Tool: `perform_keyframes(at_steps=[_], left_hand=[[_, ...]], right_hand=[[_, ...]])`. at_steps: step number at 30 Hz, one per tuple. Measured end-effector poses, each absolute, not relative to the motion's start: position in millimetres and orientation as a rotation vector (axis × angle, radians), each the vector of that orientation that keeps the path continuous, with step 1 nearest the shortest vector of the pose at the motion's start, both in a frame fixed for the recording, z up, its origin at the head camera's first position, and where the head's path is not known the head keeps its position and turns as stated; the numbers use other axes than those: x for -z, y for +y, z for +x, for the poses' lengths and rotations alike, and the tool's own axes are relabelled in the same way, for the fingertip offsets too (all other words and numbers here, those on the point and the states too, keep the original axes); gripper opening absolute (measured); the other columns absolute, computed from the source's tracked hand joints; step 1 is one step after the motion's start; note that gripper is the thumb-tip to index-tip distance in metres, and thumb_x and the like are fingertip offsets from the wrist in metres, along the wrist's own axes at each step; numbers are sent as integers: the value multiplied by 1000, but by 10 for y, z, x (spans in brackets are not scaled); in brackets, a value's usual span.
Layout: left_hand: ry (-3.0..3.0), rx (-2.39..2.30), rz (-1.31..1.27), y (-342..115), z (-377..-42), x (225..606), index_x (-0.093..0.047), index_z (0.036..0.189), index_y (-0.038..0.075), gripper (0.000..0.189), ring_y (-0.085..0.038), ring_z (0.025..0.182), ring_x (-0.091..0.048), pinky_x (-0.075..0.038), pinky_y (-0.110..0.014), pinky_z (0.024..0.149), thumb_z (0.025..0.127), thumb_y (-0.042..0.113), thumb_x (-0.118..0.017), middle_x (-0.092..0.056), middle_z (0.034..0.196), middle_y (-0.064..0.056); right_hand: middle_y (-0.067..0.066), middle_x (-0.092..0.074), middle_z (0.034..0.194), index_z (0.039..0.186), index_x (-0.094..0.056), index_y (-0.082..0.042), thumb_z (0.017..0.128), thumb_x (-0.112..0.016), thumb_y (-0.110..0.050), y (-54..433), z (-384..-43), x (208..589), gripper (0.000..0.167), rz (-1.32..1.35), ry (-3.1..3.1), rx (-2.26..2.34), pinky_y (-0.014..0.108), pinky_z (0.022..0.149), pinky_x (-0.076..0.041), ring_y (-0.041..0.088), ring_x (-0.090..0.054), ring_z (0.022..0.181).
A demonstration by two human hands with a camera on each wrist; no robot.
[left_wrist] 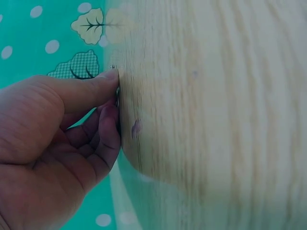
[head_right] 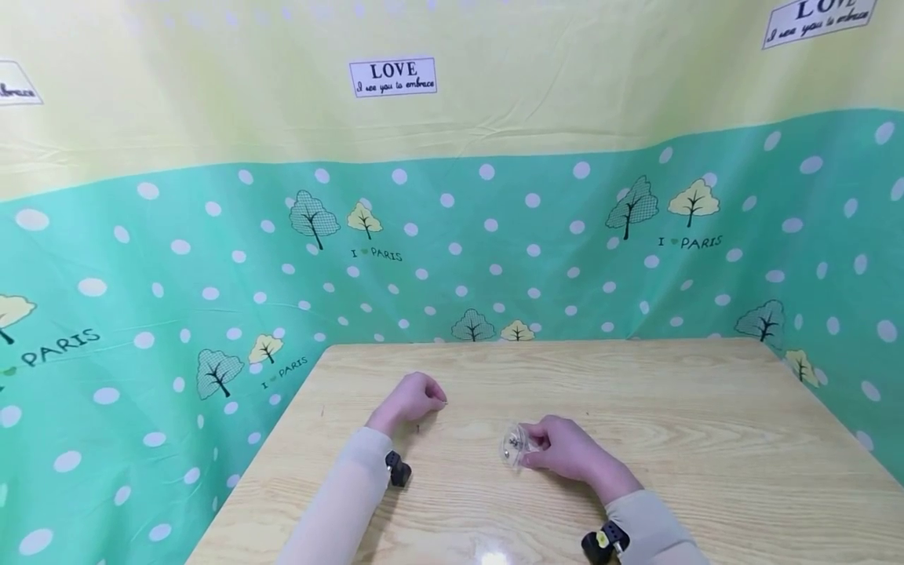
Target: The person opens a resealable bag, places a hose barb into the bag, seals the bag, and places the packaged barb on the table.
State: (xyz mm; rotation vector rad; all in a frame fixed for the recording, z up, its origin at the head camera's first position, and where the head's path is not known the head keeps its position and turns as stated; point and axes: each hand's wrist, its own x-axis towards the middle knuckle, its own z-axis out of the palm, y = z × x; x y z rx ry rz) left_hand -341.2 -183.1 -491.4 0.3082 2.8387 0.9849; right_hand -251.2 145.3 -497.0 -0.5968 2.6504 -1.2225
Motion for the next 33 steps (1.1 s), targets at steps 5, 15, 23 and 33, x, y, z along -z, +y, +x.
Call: perform_keyframes(at_steps=[5, 15, 23, 33], left_hand=[[2827, -1035, 305, -1843, -3415, 4926, -80, 97, 8, 5, -14, 82, -63, -56, -36, 84, 93, 7, -83, -70, 88, 4], [2821, -1073, 296, -1865, -3402, 4928, -80, 95, 11, 4, -14, 84, -64, -56, -39, 88, 94, 13, -83, -71, 89, 4], [2824, -1120, 252, -1886, -3396, 4973, -80, 96, 14, 4, -14, 87, -65, -56, -40, 89, 96, 18, -82, -72, 92, 4], [2781, -1259, 208, -1878, -3348, 4945, -80, 97, 11, 5, -16, 82, -66, -58, -35, 79, 94, 14, -83, -73, 91, 2]], right_hand=[[4, -51, 84, 140, -66, 4, 85, -91, -21, 1449, -2518, 4960, 65, -571, 2656, 1211, 30, 65, -39, 20, -47, 76], [4, -50, 82, 139, -66, 5, 86, -91, -22, 1458, -2526, 4962, 65, -586, 2656, 1200, 29, 64, -37, 19, -46, 75], [4, -51, 82, 140, -66, 3, 86, -91, -23, 1448, -2533, 4985, 65, -597, 2659, 1197, 29, 64, -38, 18, -46, 74], [3, -49, 81, 140, -67, 2, 85, -91, -23, 1446, -2539, 4970, 65, -576, 2663, 1183, 30, 64, -38, 19, -45, 73]])
